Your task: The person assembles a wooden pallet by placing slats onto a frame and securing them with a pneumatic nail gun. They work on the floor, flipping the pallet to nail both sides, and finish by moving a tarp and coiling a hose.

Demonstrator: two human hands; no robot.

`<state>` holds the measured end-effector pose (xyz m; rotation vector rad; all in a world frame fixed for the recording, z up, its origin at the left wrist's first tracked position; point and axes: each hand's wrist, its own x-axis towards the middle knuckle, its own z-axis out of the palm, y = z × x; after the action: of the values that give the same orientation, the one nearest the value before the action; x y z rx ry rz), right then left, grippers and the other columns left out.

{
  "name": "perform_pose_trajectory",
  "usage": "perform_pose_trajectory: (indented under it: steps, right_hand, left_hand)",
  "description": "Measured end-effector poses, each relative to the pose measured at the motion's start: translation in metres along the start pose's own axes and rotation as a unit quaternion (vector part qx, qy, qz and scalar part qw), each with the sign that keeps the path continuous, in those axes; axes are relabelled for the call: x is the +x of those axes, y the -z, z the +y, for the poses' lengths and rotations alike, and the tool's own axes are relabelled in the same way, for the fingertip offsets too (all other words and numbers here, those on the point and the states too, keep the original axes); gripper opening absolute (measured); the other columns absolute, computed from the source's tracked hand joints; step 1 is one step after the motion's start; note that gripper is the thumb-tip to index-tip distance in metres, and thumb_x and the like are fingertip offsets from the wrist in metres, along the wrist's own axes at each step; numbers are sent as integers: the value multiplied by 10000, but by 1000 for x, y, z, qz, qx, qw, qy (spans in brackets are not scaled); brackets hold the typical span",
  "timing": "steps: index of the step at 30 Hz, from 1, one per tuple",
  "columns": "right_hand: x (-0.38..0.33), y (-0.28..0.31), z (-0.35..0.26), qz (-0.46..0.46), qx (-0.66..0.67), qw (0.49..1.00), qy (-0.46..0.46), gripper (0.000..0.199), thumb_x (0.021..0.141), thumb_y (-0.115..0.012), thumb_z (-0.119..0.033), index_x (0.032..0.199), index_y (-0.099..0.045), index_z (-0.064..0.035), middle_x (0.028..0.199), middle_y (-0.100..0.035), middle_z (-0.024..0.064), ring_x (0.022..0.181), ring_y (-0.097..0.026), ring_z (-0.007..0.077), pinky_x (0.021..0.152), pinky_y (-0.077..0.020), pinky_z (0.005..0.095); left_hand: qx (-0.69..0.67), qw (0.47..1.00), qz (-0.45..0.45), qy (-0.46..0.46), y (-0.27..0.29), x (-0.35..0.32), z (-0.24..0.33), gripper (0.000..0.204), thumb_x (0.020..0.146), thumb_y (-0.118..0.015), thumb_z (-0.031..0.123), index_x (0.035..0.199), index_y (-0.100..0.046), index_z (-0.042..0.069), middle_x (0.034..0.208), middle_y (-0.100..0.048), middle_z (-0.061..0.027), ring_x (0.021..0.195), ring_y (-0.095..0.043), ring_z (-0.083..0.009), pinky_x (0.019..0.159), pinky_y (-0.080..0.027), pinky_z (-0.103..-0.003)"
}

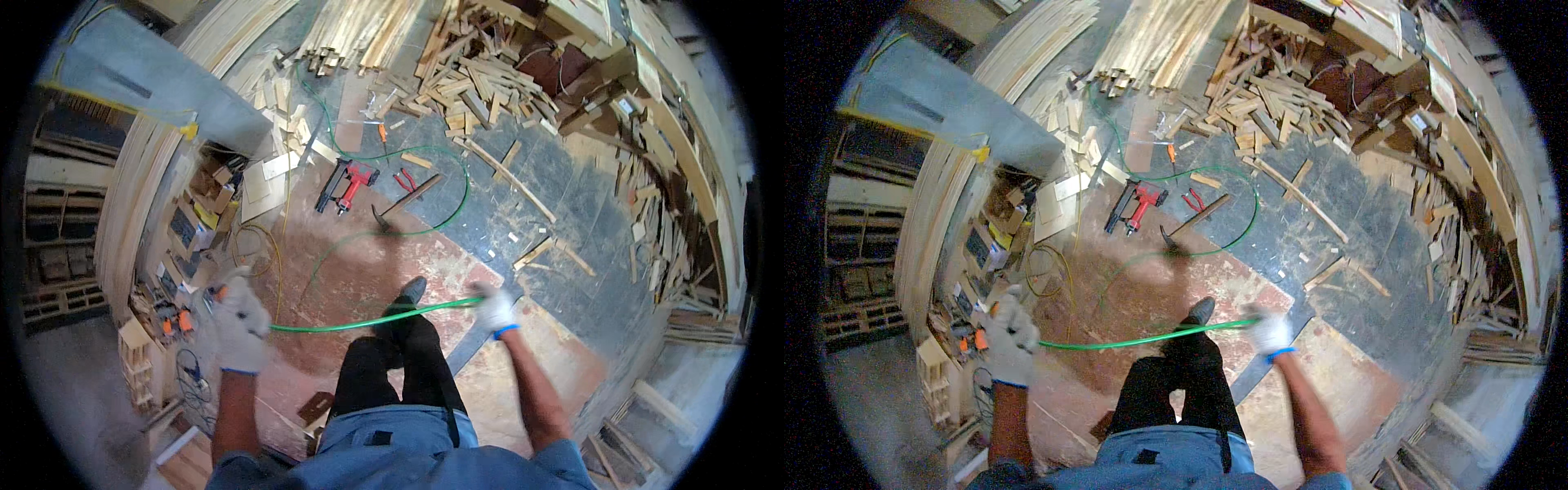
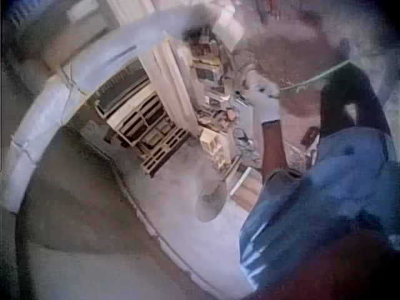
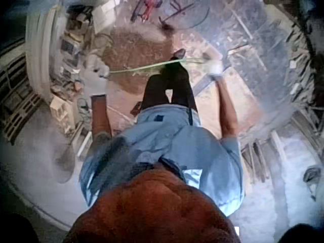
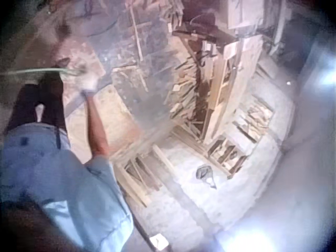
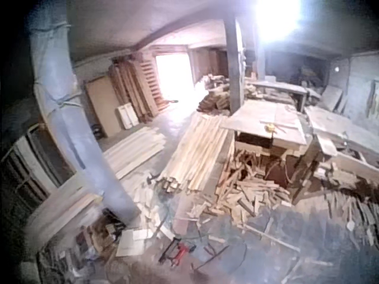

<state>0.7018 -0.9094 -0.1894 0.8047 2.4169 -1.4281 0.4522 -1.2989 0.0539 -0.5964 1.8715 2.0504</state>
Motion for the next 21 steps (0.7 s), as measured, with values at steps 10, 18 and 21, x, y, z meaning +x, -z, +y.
perform_pose_trajectory:
  steps: [10,18,21]
  right_hand:
    - [-239,319,143,287,-387,858,-180,312,837,-579,-78,1138,-658,-57,973,-698,220,929,-668,427,774,-515,447]
    - [-236,257,126,336,-192,922,14,366,977,-578,-309,1192,-697,-37,1175,-698,192,1115,-655,322,988,-484,373]
    - [-203,220,74,291,-61,954,-39,406,1002,-560,-348,1185,-686,-7,1182,-695,206,1140,-648,329,995,-481,390]
  left_hand:
    - [382,833,396,-57,464,-104,-219,306,937,-620,275,1067,-636,-1,909,-665,-115,823,-615,-244,748,-490,-382]
    - [135,954,263,-52,328,-262,-366,175,889,-683,130,1024,-657,21,1021,-673,-92,913,-612,-187,831,-505,-343]
    - [167,963,213,-6,203,-316,-336,167,883,-671,21,1049,-662,15,1024,-669,-71,876,-611,-148,780,-519,-318]
